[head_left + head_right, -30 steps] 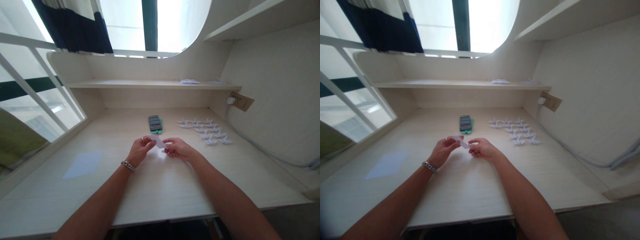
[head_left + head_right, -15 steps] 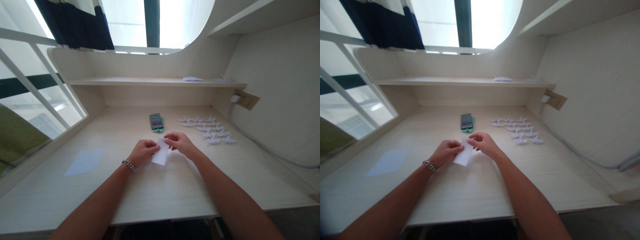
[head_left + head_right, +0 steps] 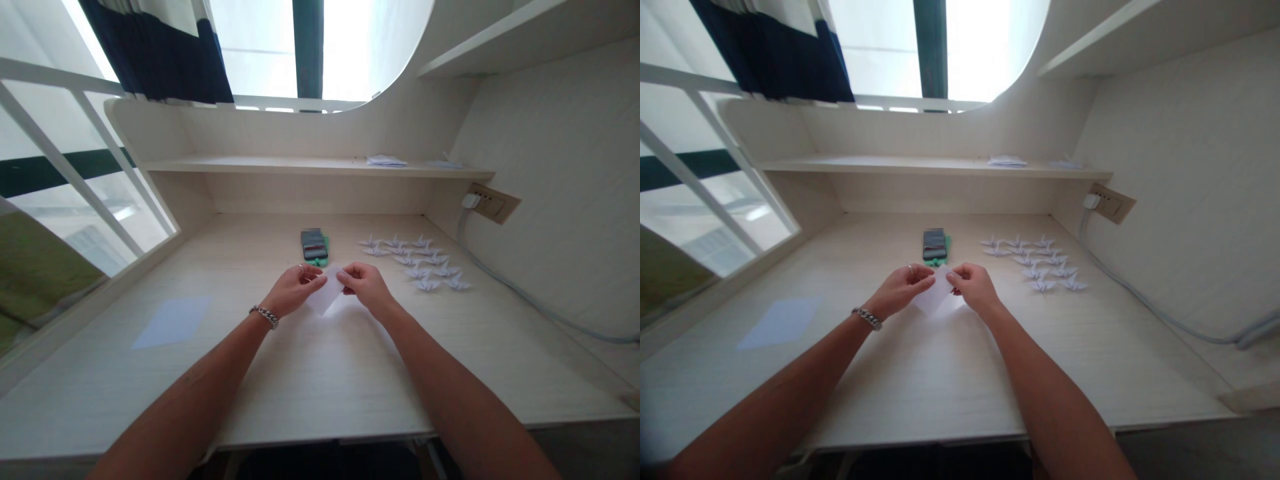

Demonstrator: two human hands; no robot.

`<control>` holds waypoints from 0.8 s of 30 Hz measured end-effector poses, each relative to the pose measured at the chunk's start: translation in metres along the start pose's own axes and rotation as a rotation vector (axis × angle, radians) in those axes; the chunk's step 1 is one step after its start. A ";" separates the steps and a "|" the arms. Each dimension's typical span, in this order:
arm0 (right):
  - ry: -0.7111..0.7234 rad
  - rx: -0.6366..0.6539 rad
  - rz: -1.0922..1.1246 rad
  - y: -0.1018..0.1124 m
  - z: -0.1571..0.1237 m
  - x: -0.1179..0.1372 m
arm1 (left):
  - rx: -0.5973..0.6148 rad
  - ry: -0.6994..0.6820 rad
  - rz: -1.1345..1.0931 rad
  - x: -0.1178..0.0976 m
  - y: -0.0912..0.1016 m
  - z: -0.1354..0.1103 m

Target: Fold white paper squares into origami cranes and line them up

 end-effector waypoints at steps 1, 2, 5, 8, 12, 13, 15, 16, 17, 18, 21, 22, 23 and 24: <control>-0.011 -0.023 0.029 0.001 0.000 0.000 | 0.040 0.008 -0.017 0.003 0.000 0.001; -0.026 -0.031 0.042 0.002 0.001 0.000 | 0.050 0.022 -0.025 0.006 0.000 0.001; -0.062 0.022 -0.012 0.005 0.001 -0.001 | 0.011 0.038 0.009 0.012 0.000 0.000; -0.023 0.084 -0.141 0.007 0.001 -0.004 | 0.046 0.022 0.121 0.012 -0.001 -0.002; 0.005 0.073 -0.245 0.009 0.003 -0.009 | 0.076 0.021 0.116 0.012 0.003 -0.003; -0.002 0.059 -0.212 0.009 0.003 -0.010 | 0.067 0.021 0.094 0.013 0.005 -0.004; -0.017 0.034 -0.106 0.009 0.003 -0.009 | 0.042 0.027 0.046 0.014 0.011 -0.005; -0.023 0.024 -0.061 0.008 0.003 -0.009 | 0.029 0.033 0.020 0.015 0.015 -0.006; -0.026 0.014 -0.026 0.008 0.002 -0.007 | 0.016 0.039 -0.007 0.015 0.018 -0.008; -0.030 0.007 -0.001 0.007 0.002 -0.006 | 0.004 0.044 -0.032 0.015 0.020 -0.009; -0.042 -0.008 0.048 0.006 0.001 -0.004 | -0.026 0.060 -0.072 0.015 0.026 -0.013; -0.044 -0.010 0.062 0.005 0.001 -0.003 | -0.035 0.065 -0.073 0.015 0.027 -0.014; -0.048 -0.011 0.075 0.005 0.001 -0.003 | -0.042 0.071 -0.074 0.015 0.027 -0.014; -0.050 -0.012 0.085 0.006 0.001 -0.003 | -0.052 0.077 -0.081 0.015 0.027 -0.015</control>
Point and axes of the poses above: each hand's wrist, its own z-axis towards the middle knuckle, its own y-axis out of the back of the hand, x = y × z, the point moved 1 cm from there along z, towards the middle knuckle, and after that the axes turned 15 degrees about x, right-handed, at the moved point
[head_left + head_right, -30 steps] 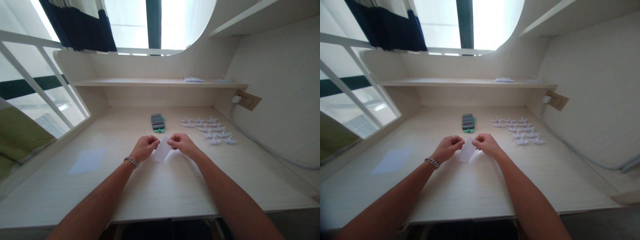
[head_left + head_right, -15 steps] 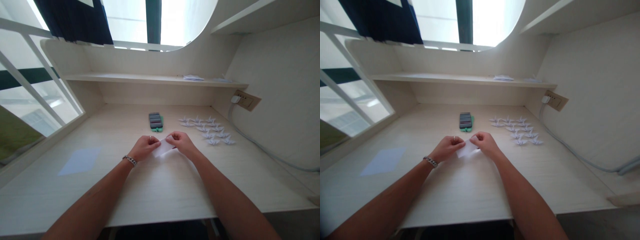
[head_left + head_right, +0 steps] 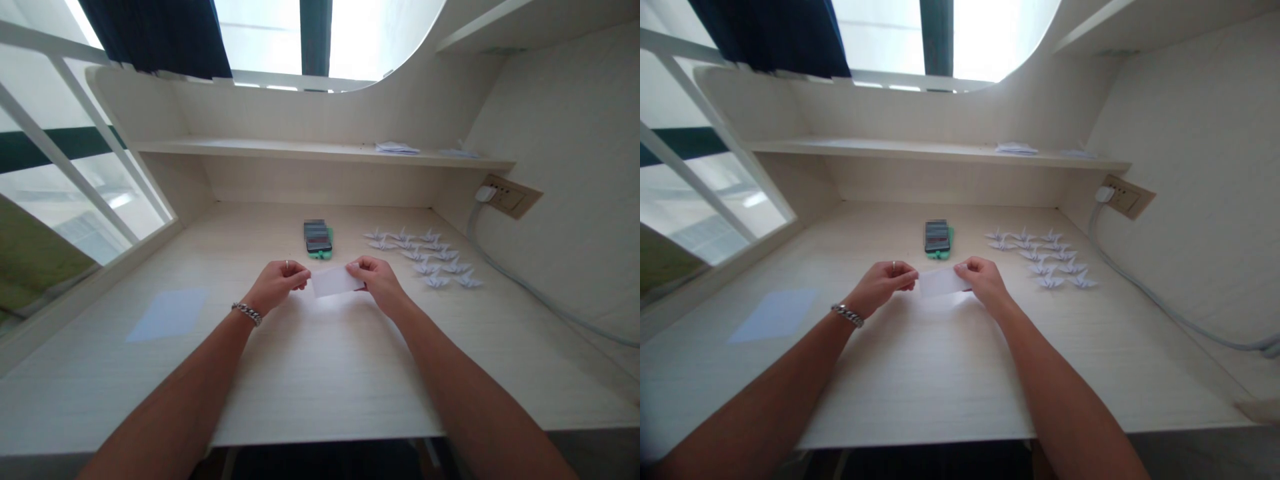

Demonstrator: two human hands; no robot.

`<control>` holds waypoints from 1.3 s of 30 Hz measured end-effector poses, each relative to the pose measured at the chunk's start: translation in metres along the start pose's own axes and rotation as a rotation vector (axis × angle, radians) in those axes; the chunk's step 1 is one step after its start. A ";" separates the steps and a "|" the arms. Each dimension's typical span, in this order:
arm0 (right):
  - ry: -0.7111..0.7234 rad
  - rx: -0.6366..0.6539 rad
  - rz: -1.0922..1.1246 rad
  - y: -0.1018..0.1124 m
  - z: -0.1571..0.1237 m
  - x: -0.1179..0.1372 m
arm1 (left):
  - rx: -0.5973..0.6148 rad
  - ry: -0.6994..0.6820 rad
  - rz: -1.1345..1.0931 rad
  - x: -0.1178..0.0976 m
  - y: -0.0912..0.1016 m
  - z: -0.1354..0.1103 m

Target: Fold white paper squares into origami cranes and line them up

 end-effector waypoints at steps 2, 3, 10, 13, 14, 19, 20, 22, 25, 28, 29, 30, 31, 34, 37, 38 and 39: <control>-0.001 -0.006 0.013 0.000 0.000 0.000 | -0.035 0.007 -0.033 0.000 -0.001 -0.001; 0.000 -0.008 0.016 -0.001 0.000 0.000 | -0.051 0.009 -0.054 0.000 -0.003 -0.001; -0.025 0.043 0.037 -0.005 -0.002 0.003 | 0.102 -0.036 -0.008 -0.005 -0.022 -0.001; -0.044 -0.004 0.050 -0.002 -0.001 0.005 | 0.047 -0.035 -0.006 -0.005 -0.022 -0.002; -0.050 -0.022 0.053 -0.001 -0.001 0.006 | 0.021 -0.031 -0.020 -0.005 -0.021 -0.002; 0.005 0.054 -0.045 -0.002 -0.001 0.004 | -0.017 0.001 -0.055 -0.003 -0.018 -0.003; 0.019 0.077 -0.093 -0.004 -0.001 0.002 | 0.009 0.012 -0.054 -0.002 -0.019 -0.003; 0.036 0.112 -0.203 -0.007 -0.002 -0.001 | 0.079 0.019 -0.056 -0.001 -0.021 -0.003; 0.055 0.177 -0.310 -0.009 -0.003 -0.004 | 0.170 -0.021 -0.057 0.000 -0.025 -0.002; 0.028 0.222 -0.245 -0.010 -0.004 -0.003 | 0.130 -0.040 -0.054 -0.002 -0.025 -0.002; 0.006 0.226 -0.212 -0.009 -0.005 -0.001 | 0.090 -0.036 -0.068 -0.003 -0.023 -0.002; -0.016 0.225 -0.185 -0.008 -0.005 0.000 | 0.053 -0.030 -0.093 -0.004 -0.022 -0.002; -0.032 0.221 -0.168 -0.008 -0.006 0.002 | 0.029 -0.023 -0.122 -0.004 -0.020 -0.002; -0.038 0.212 -0.162 -0.007 -0.007 0.007 | 0.058 -0.019 -0.184 -0.004 -0.017 -0.003; -0.048 0.237 -0.170 -0.011 -0.007 0.012 | 0.106 -0.028 -0.194 -0.005 -0.018 -0.005; -0.054 0.245 -0.174 -0.013 -0.006 0.013 | 0.103 -0.032 -0.194 -0.005 -0.018 -0.005; -0.059 0.251 -0.177 -0.014 -0.006 0.014 | 0.095 -0.034 -0.196 -0.006 -0.019 -0.006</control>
Point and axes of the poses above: each hand's wrist, its own z-axis towards the middle knuckle, its own y-axis out of the back of the hand, x = y × z, the point moved 1 cm from there along z, towards the middle knuckle, and after that the axes turned 15 degrees about x, right-handed, at the moved point
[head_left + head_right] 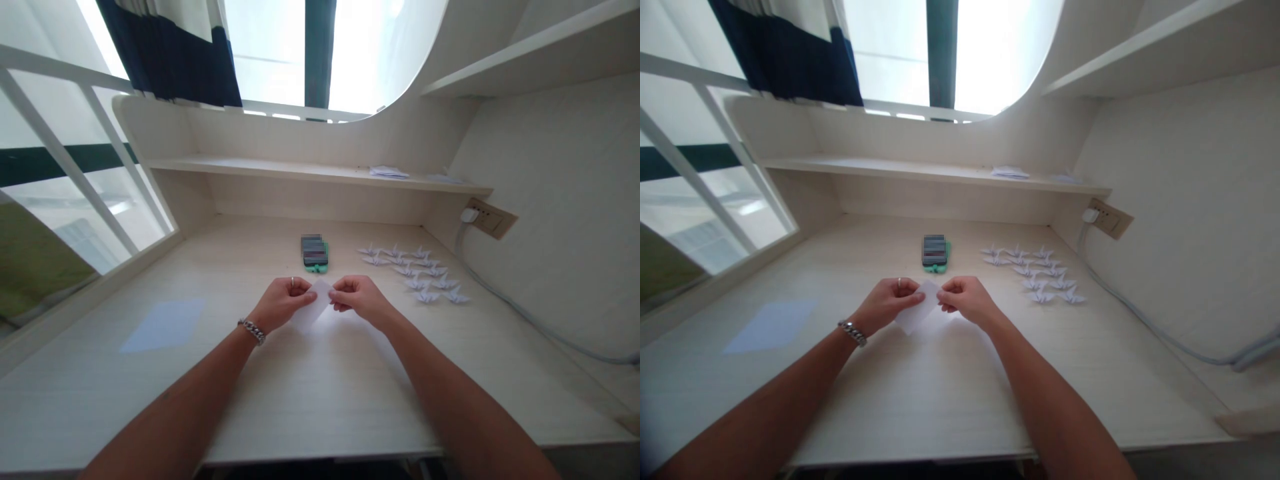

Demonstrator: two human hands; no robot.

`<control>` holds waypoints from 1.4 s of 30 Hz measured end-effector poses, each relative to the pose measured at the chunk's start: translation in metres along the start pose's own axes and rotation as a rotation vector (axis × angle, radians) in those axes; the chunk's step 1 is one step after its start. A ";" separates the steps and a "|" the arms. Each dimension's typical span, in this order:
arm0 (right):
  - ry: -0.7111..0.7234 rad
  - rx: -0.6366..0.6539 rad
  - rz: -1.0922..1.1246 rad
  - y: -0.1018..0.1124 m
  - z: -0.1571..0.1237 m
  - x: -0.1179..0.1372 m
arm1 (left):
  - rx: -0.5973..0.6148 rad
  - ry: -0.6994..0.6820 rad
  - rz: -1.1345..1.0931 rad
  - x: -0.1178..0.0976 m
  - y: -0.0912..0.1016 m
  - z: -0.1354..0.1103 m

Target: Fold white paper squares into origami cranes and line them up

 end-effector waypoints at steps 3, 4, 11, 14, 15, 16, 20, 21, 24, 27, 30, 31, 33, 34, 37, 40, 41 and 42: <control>-0.010 0.018 0.001 -0.003 0.000 0.000 | -0.013 -0.001 -0.016 -0.002 -0.002 -0.001; -0.010 0.021 0.009 -0.003 0.000 -0.001 | -0.007 0.004 -0.020 -0.003 -0.003 -0.001; 0.061 0.077 0.039 -0.002 -0.012 -0.010 | 0.032 0.002 0.035 -0.004 -0.015 -0.004; 0.079 0.061 0.043 -0.001 -0.013 -0.010 | 0.016 -0.012 0.009 -0.006 -0.019 -0.006; 0.079 0.060 0.050 -0.001 -0.014 -0.010 | 0.014 -0.014 -0.001 -0.007 -0.020 -0.006; 0.080 0.061 0.058 -0.002 -0.014 -0.010 | 0.012 -0.015 -0.009 -0.007 -0.021 -0.006; 0.088 0.063 0.095 -0.003 -0.015 -0.006 | -0.018 -0.013 -0.048 -0.009 -0.022 -0.006; 0.088 0.064 0.112 -0.003 -0.016 -0.004 | -0.028 -0.011 -0.062 -0.010 -0.022 -0.006; 0.085 0.080 0.171 -0.003 -0.018 0.000 | -0.050 -0.010 -0.110 -0.010 -0.021 -0.007; 0.087 0.086 0.245 -0.003 -0.019 0.002 | -0.060 -0.029 -0.163 -0.009 -0.019 -0.007; 0.105 0.093 0.325 -0.003 -0.020 0.002 | -0.041 -0.065 -0.183 -0.010 -0.018 -0.007; 0.113 0.100 0.345 -0.003 -0.020 0.002 | -0.038 -0.075 -0.178 -0.010 -0.018 -0.007; 0.126 0.124 0.372 -0.003 -0.020 0.002 | -0.046 -0.091 -0.154 -0.012 -0.017 -0.008; 0.131 0.136 0.380 -0.003 -0.020 0.002 | -0.053 -0.097 -0.137 -0.013 -0.017 -0.008; 0.140 0.137 0.373 -0.004 -0.020 0.001 | -0.070 -0.098 -0.082 -0.016 -0.016 -0.009; 0.136 0.069 0.323 -0.005 -0.020 0.001 | -0.077 -0.085 -0.041 -0.017 -0.016 -0.009; 0.131 0.046 0.303 -0.006 -0.019 0.001 | -0.079 -0.086 -0.027 -0.017 -0.016 -0.009; 0.129 0.028 0.285 -0.006 -0.019 0.001 | -0.083 -0.090 -0.015 -0.017 -0.016 -0.008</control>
Point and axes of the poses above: each hand's wrist, its own z-axis towards the middle knuckle, its own y-axis out of the back of the hand, x = y × z, the point moved 1 cm from there along z, towards the middle knuckle, and after that the axes turned 15 degrees about x, right-handed, at the moved point
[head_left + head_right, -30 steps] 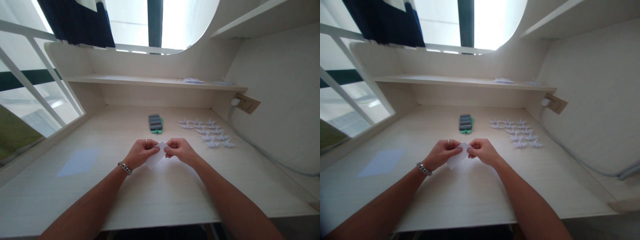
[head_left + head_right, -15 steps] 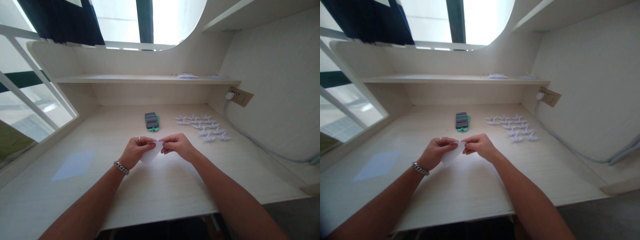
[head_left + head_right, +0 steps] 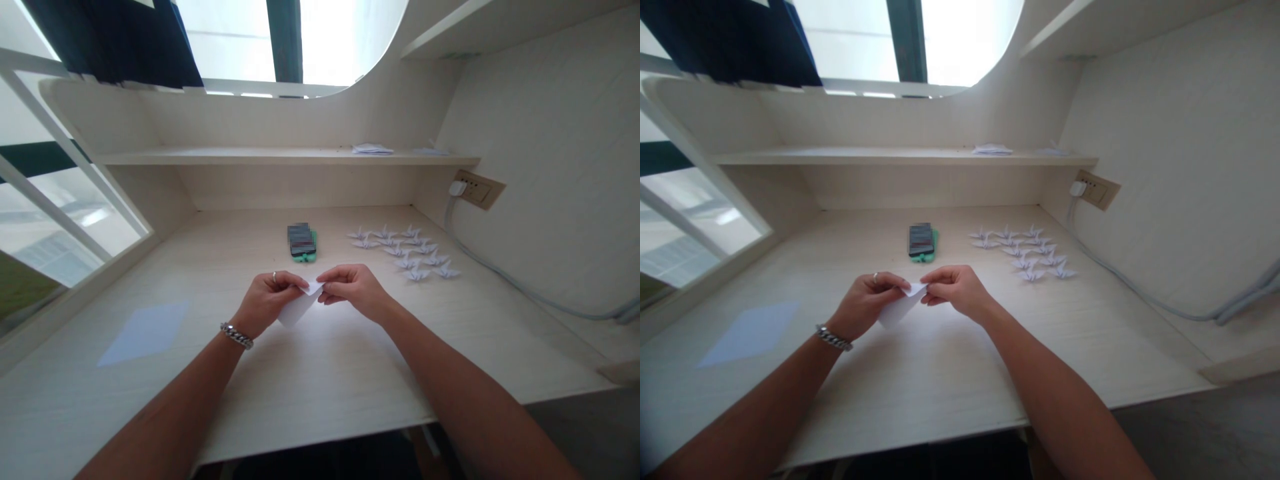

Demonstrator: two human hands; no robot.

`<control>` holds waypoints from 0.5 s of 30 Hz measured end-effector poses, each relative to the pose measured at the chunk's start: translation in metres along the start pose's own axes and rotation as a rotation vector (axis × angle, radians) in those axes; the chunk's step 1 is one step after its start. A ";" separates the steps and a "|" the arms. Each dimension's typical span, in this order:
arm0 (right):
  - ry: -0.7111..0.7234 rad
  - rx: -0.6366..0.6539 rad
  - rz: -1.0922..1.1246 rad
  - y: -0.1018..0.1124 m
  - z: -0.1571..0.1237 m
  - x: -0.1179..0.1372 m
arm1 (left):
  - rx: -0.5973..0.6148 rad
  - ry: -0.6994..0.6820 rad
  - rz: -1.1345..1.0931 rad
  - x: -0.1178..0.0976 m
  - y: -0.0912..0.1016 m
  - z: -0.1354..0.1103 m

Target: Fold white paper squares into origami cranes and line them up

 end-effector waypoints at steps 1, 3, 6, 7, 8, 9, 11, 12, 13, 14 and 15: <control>0.001 -0.012 -0.015 0.000 0.000 0.000 | -0.004 -0.008 0.011 0.001 0.000 0.000; 0.008 -0.024 -0.035 -0.001 0.001 0.001 | -0.006 -0.021 0.027 0.002 0.000 0.000; 0.026 -0.037 -0.050 0.000 0.001 0.000 | -0.007 -0.025 0.052 0.003 -0.002 0.000; 0.027 -0.037 -0.054 0.000 0.001 0.000 | -0.012 -0.023 0.063 0.004 -0.002 0.000; 0.025 -0.032 -0.057 0.000 0.001 -0.001 | -0.018 -0.021 0.074 0.004 -0.003 0.000; 0.022 -0.026 -0.061 0.000 0.001 -0.002 | -0.028 -0.021 0.085 0.004 -0.003 0.000; 0.017 -0.013 -0.066 0.001 0.001 -0.003 | -0.041 -0.023 0.098 0.003 -0.003 0.000; 0.022 -0.012 -0.065 0.001 0.001 -0.003 | -0.041 -0.024 0.097 0.003 -0.003 0.000; 0.030 -0.012 -0.059 0.001 0.001 -0.004 | -0.039 -0.026 0.086 0.003 -0.003 -0.001; 0.040 -0.011 -0.049 0.002 0.001 -0.004 | -0.034 -0.028 0.067 0.003 -0.002 -0.001; 0.045 -0.005 -0.033 0.002 0.001 -0.004 | -0.026 -0.029 0.046 0.003 -0.002 -0.001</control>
Point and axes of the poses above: each hand's wrist, its own z-axis towards the middle knuckle, its own y-axis out of the back of the hand, x = y × z, the point moved 1 cm from there along z, towards the middle knuckle, and after that the axes turned 15 degrees about x, right-handed, at the moved point
